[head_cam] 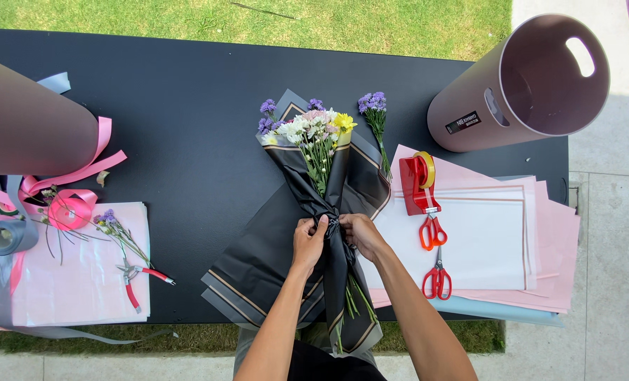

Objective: The person wraps a bouquet of flowers in black and grey paper, folding the edges around the stems and securing the wrap with adhesive tape.

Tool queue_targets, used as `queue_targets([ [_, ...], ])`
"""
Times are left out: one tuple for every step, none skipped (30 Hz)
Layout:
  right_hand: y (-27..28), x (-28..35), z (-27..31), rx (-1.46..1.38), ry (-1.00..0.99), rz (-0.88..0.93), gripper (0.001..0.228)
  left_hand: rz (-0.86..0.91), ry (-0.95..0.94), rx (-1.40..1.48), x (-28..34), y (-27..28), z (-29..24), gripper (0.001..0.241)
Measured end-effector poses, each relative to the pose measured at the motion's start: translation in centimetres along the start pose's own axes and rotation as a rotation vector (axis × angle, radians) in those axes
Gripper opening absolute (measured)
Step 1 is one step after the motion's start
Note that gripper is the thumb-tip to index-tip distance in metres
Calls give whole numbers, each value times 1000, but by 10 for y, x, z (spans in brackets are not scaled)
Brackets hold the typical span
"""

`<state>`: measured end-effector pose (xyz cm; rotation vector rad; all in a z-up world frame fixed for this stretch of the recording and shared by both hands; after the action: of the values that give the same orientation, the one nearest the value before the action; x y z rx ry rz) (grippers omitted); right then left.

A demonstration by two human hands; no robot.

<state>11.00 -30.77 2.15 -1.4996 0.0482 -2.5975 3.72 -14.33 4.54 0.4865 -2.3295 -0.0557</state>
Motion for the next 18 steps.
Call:
queue_targets([
  [-3,0,-1,-1,4,3,34,-2,-5,-1,-1,2,-4,38],
  [-6,-1,-2,-15,-4,46,28,-8,44,-73,-2,5,-7,54],
  [-7,0,-4,-29,-14,86,28,-12,93,-146,-2,6,-10,74],
  [-7,0,-8,-31,-11,85,28,-11,89,-147,-4,7,-2,74],
  [-9,0,-10,-63,-12,128,35,53,167,-53,-8,7,6,80],
  [-11,-1,-13,-94,-13,170,44,117,244,41,-12,6,14,86],
  [-16,2,-13,-96,-11,172,44,116,241,39,-16,6,22,86],
  [-21,5,-13,-118,-9,195,45,61,258,230,-21,7,31,77],
  [-25,8,-14,-140,-7,215,46,8,274,421,-25,6,39,67],
  [-29,9,-18,-142,-5,215,46,10,272,420,-23,7,38,67],
  [-31,8,-21,-129,40,174,46,-87,254,385,-22,11,37,57],
  [-34,8,-24,-116,84,133,45,-184,236,350,-20,14,36,47],
  [-36,2,-34,-116,85,135,45,-185,234,351,-15,15,30,47],
  [-35,-4,-42,24,166,3,52,-235,201,193,-9,18,23,35],
  [-33,-8,-51,164,246,-131,59,-283,168,36,-3,20,16,24],
  [-37,-10,-58,165,247,-130,59,-283,167,37,-4,18,21,24],
  [-41,-12,-64,172,250,-154,58,-340,89,-67,-6,17,24,23],
  [-44,-14,-70,178,253,-178,56,-397,11,-171,-8,16,26,22],
])
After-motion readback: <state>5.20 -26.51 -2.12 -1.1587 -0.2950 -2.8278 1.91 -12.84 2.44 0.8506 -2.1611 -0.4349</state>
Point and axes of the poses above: each hand's wrist, its own x-axis away from the middle knuckle, its own y-axis out of the back of the hand, z = x × y, the point moved 2 cm from there along -x, towards the middle knuckle, and after that the axes turned 3 degrees about -x, right-handed, at the moved point
